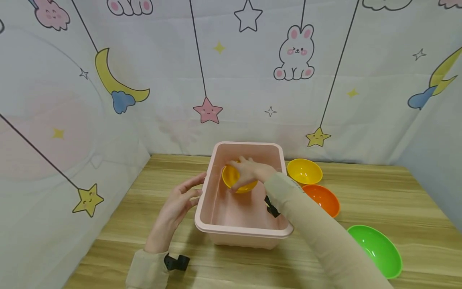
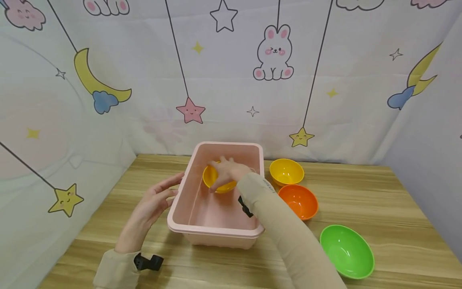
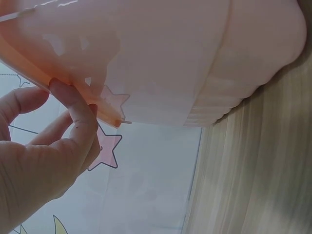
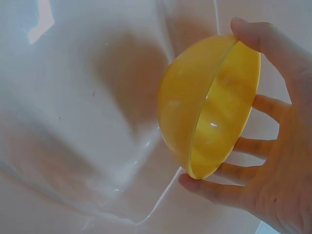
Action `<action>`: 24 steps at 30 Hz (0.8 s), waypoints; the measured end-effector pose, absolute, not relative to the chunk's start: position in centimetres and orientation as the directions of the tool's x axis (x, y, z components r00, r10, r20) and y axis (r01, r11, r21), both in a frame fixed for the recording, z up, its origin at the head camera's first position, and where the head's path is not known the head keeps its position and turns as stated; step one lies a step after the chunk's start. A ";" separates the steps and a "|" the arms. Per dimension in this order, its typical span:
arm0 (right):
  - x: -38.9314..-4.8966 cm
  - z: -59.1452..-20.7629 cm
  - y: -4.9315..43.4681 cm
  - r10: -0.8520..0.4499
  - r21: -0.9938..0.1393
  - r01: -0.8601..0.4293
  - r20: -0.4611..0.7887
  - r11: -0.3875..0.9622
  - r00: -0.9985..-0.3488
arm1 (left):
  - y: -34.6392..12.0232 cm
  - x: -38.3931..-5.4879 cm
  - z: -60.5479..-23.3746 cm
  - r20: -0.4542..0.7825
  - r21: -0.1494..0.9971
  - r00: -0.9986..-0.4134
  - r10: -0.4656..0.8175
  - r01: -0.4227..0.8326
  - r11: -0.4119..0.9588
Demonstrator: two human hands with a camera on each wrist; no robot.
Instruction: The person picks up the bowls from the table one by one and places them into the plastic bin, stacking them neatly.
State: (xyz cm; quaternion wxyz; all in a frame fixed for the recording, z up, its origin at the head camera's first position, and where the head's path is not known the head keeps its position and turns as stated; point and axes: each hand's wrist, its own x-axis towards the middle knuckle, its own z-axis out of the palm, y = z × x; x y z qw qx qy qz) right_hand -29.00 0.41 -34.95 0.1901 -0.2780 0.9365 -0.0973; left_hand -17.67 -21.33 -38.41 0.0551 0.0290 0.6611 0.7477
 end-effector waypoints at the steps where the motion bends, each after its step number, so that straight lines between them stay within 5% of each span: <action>1: -29.0 -35.0 0.4 -0.556 -0.285 -0.483 -0.306 0.828 -0.773 | -21.3 -17.7 -38.4 -0.029 0.992 -0.992 0.121 -0.043 -0.120; 24: -29.3 -35.8 -0.2 -0.504 -0.243 -0.443 -0.353 0.863 -0.789 | -21.4 -17.6 -38.4 -0.023 0.992 -0.991 0.130 -0.039 -0.120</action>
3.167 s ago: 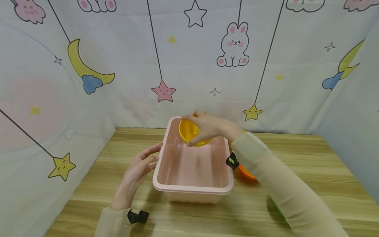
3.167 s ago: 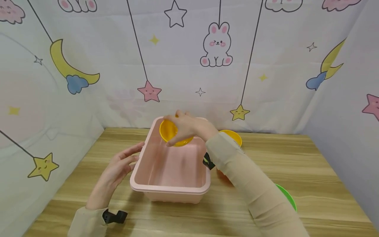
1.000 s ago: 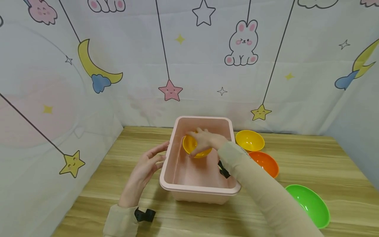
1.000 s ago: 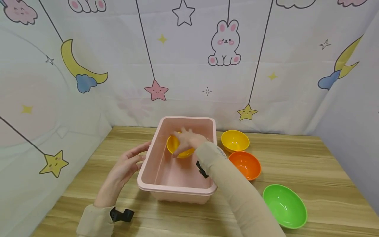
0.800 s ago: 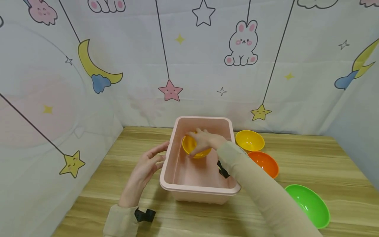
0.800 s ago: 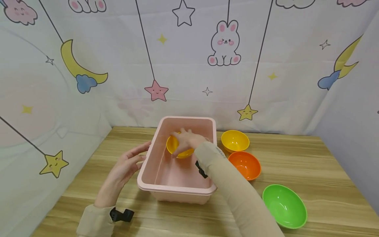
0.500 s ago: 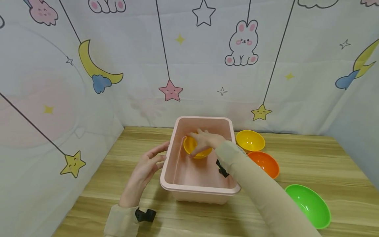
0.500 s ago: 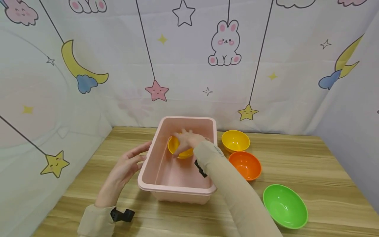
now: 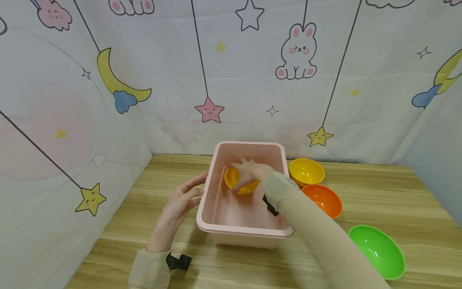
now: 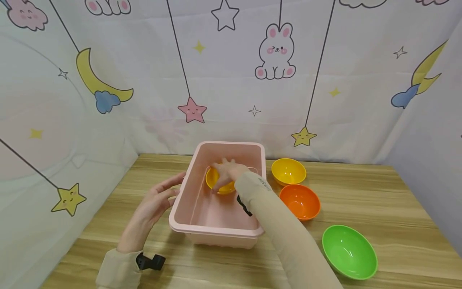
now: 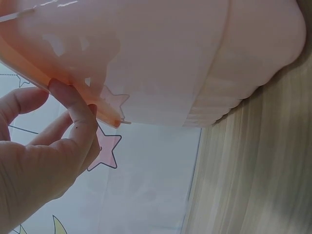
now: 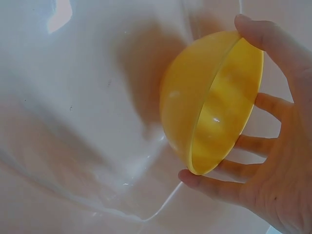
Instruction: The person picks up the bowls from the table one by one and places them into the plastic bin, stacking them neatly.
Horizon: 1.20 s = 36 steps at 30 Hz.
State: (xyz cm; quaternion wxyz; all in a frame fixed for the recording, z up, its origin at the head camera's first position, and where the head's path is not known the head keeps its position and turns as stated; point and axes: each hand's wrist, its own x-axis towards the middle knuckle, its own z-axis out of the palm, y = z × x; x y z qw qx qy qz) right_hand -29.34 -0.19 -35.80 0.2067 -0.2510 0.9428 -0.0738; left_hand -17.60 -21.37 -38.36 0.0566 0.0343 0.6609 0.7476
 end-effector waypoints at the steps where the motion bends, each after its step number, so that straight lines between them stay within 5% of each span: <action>1: -29.4 -35.8 -0.2 -0.501 -0.241 -0.440 -0.356 0.865 -0.789 | -21.4 -17.6 -38.4 -0.023 0.992 -0.991 0.132 -0.039 -0.120; 36: -28.3 -35.4 -0.5 -0.439 -0.191 -0.396 -0.432 0.898 -0.788 | -21.3 -17.7 -38.3 -0.035 0.993 -0.990 0.133 -0.050 -0.111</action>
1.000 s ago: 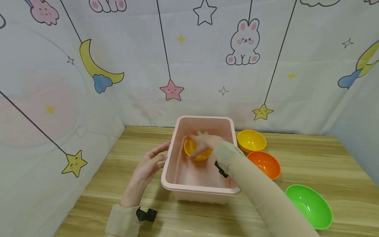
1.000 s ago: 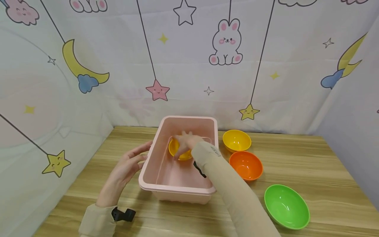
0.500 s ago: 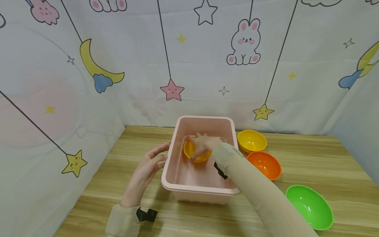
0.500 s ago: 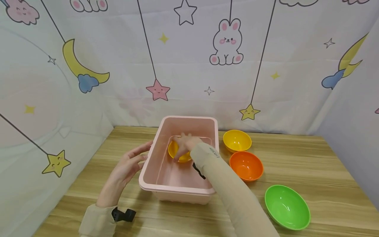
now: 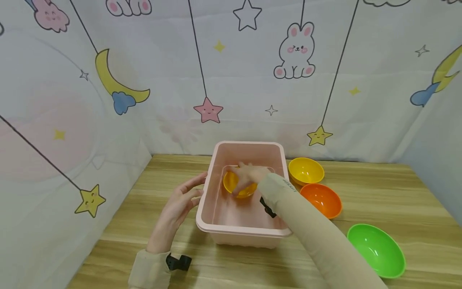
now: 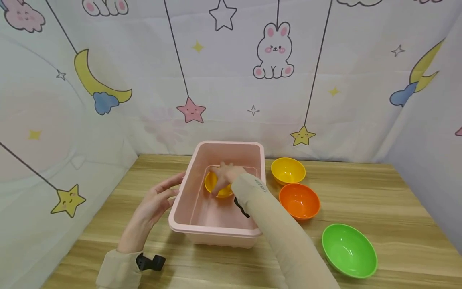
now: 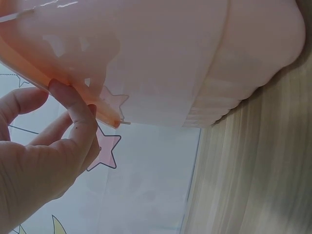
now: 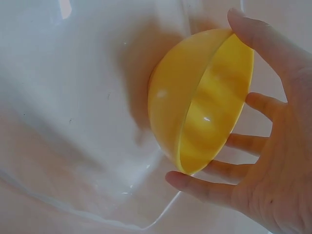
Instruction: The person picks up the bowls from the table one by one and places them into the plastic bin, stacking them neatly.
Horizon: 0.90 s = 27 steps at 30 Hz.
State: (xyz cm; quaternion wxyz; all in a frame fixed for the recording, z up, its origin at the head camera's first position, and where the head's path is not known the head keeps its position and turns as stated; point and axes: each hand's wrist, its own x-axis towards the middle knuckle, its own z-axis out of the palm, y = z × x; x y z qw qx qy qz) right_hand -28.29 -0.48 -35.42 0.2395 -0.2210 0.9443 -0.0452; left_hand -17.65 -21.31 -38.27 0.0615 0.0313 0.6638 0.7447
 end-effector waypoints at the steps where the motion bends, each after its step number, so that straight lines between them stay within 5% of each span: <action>1: -28.3 -35.4 -0.5 -0.442 -0.192 -0.399 -0.429 0.897 -0.787 | -21.3 -17.6 -38.3 -0.034 0.992 -0.991 0.133 -0.050 -0.114; 27: -27.5 -32.8 -0.3 -0.506 -0.207 -0.464 -0.426 0.861 -0.750 | -21.4 -17.5 -38.3 -0.026 0.994 -0.989 0.146 -0.042 -0.106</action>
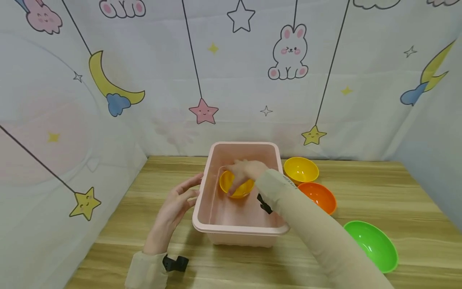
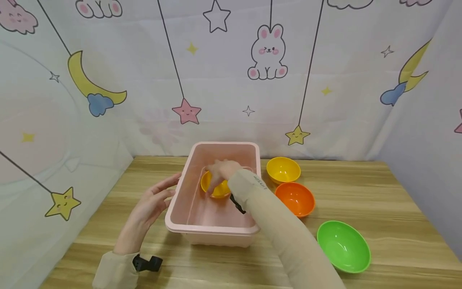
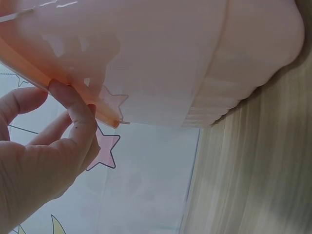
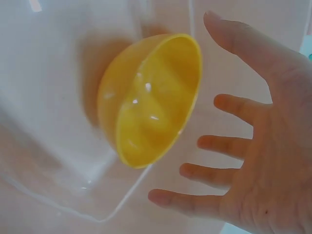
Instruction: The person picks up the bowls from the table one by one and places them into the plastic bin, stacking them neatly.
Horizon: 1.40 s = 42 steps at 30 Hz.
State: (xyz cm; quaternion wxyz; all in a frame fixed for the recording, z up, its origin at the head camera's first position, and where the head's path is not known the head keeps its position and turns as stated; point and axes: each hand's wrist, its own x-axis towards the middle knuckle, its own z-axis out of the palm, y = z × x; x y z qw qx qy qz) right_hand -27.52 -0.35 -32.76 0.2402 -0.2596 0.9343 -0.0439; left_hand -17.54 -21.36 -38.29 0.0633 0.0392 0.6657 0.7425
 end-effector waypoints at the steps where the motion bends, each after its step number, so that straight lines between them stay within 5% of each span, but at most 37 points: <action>1: -27.5 -32.6 -0.4 -0.511 -0.204 -0.471 -0.427 0.858 -0.746 | -21.3 -17.5 -38.3 -0.028 0.993 -0.989 0.146 -0.044 -0.105; 42: -22.9 -27.0 0.9 -0.567 -0.038 -0.614 -0.429 0.789 -0.703 | -21.4 -17.7 -38.4 -0.039 0.993 -0.990 0.137 -0.053 -0.105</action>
